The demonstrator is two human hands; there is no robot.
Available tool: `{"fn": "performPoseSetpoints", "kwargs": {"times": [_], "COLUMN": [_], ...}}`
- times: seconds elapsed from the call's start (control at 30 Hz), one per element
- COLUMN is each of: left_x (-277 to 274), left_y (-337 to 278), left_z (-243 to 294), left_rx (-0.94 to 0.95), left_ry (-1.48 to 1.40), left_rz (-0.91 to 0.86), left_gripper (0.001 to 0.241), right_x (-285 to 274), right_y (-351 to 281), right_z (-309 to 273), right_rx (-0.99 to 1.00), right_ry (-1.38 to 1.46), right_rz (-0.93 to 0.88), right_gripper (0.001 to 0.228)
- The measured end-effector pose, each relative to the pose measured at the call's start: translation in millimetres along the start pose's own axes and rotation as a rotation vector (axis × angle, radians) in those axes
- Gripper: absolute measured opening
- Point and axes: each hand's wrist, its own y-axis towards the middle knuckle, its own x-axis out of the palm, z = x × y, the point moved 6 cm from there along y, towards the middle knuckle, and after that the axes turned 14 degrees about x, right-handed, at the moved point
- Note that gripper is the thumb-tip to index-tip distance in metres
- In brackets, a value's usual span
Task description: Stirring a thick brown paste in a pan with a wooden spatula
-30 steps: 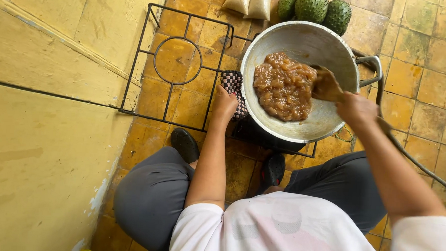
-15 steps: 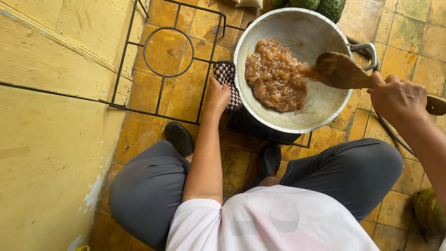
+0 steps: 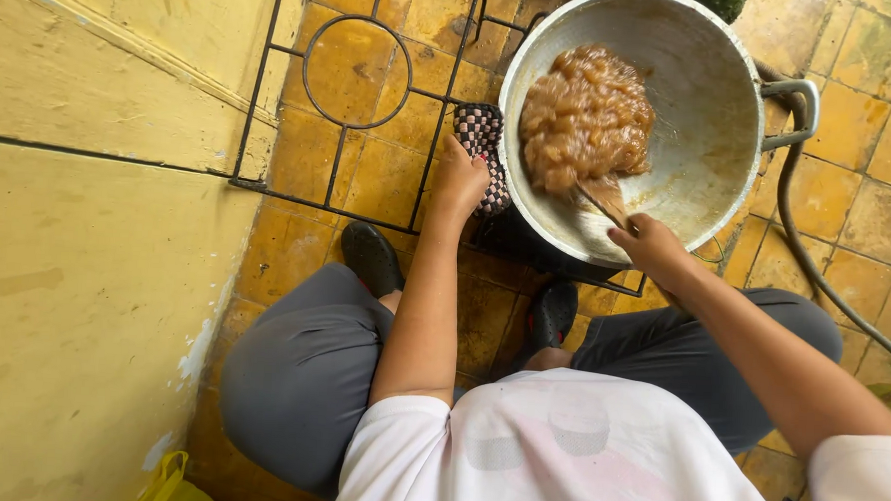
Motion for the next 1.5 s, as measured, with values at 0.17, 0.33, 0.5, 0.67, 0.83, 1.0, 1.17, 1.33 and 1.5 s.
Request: {"fn": "performPoseSetpoints", "kwargs": {"times": [0.17, 0.33, 0.5, 0.67, 0.83, 1.0, 1.17, 1.33, 1.5], "left_x": [6.4, -3.0, -0.7, -13.2, -21.6, -35.0, -71.6, -126.3, -149.8], "left_y": [8.1, -1.2, -0.6, -19.2, -37.8, -49.8, -69.2, -138.6, -174.8], "left_z": [-13.6, 4.7, 5.5, 26.2, 31.2, 42.2, 66.1, 160.4, 185.7], "left_rx": [0.006, 0.01, 0.007, -0.024, -0.042, -0.212, -0.049, 0.16, 0.34], "left_ry": [-0.006, -0.001, 0.023, 0.005, 0.061, 0.12, 0.188, 0.02, -0.116], "left_rz": [-0.017, -0.028, -0.036, 0.001, -0.008, -0.041, 0.23, 0.337, 0.401], "left_gripper": [0.053, 0.055, 0.057, 0.059, 0.056, 0.064, 0.04, 0.044, 0.043], "right_x": [-1.3, -20.7, -39.4, -49.3, -67.9, -93.2, -79.0, -50.3, -77.3], "right_y": [-16.9, -10.3, -25.9, -68.7, -121.2, -147.2, -36.7, 26.7, 7.0], "right_z": [-71.1, -75.5, -41.2, -6.2, 3.5, -3.1, 11.9, 23.3, 30.9], "right_rx": [0.037, -0.129, -0.196, -0.216, -0.298, -0.307, -0.247, 0.012, 0.012], "right_ry": [1.145, 1.732, 1.97, 1.819, 1.642, 1.245, 0.702, -0.191, -0.347], "right_rz": [-0.386, -1.009, -1.281, -1.147, -0.958, -0.545, 0.168, 0.393, 0.408], "right_gripper": [0.021, 0.037, 0.041, 0.046, 0.044, 0.049, 0.044, 0.045, 0.037]}}
